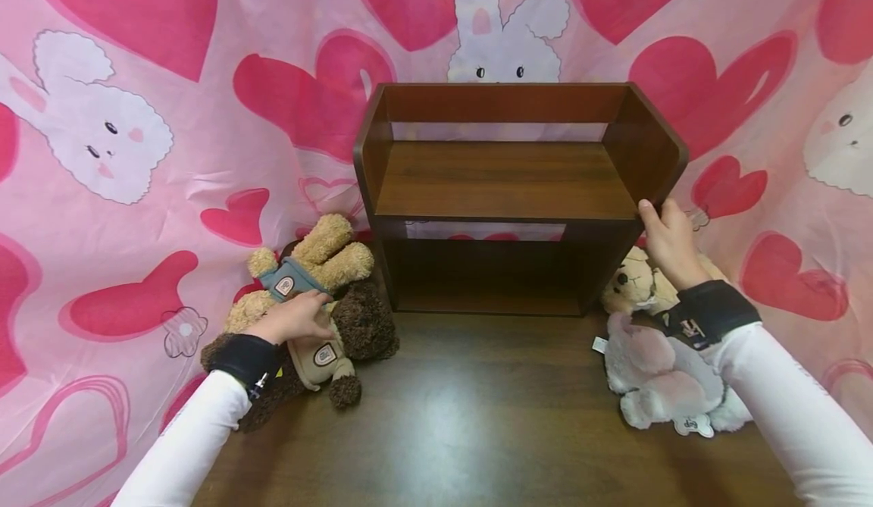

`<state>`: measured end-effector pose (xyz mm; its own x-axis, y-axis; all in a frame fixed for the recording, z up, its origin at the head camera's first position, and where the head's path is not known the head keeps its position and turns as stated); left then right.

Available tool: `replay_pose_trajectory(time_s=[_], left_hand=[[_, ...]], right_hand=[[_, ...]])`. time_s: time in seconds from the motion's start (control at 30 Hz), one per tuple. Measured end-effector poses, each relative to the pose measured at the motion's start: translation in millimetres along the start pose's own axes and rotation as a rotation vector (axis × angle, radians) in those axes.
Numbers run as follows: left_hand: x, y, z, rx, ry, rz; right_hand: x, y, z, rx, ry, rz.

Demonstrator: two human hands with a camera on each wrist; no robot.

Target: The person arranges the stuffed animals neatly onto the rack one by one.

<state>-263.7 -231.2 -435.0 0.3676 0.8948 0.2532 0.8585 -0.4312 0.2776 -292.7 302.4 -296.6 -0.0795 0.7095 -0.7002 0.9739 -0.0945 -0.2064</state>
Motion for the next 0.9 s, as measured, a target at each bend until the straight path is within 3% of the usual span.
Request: replay_pose_trajectory(time_s=[0.27,0.57,0.9], left_hand=[[3.0,-5.5,9.5,0.005,-0.012,0.011],[-0.7,-6.1,19.9,-0.001,-0.018,-0.047],[-1.5,-5.4,34.5,0.051,-0.057,-0.004]], right_hand=[[1,-0.4,-2,0.011,0.000,-0.002],[0,0.7,-2,0.008,0.003,-0.004],[-1,0.4,-1,0.003,0.003,-0.003]])
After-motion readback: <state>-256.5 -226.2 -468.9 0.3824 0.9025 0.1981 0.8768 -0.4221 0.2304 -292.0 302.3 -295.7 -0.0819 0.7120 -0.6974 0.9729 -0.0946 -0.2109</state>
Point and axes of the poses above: each hand's wrist, its own y-axis away from the middle knuckle, its own z-axis out of the palm, x = y × z, the point moved 8 cm from there along -y, towards the middle knuckle, and after that the axes turned 7 degrees about -x, right-handed, at the moved point
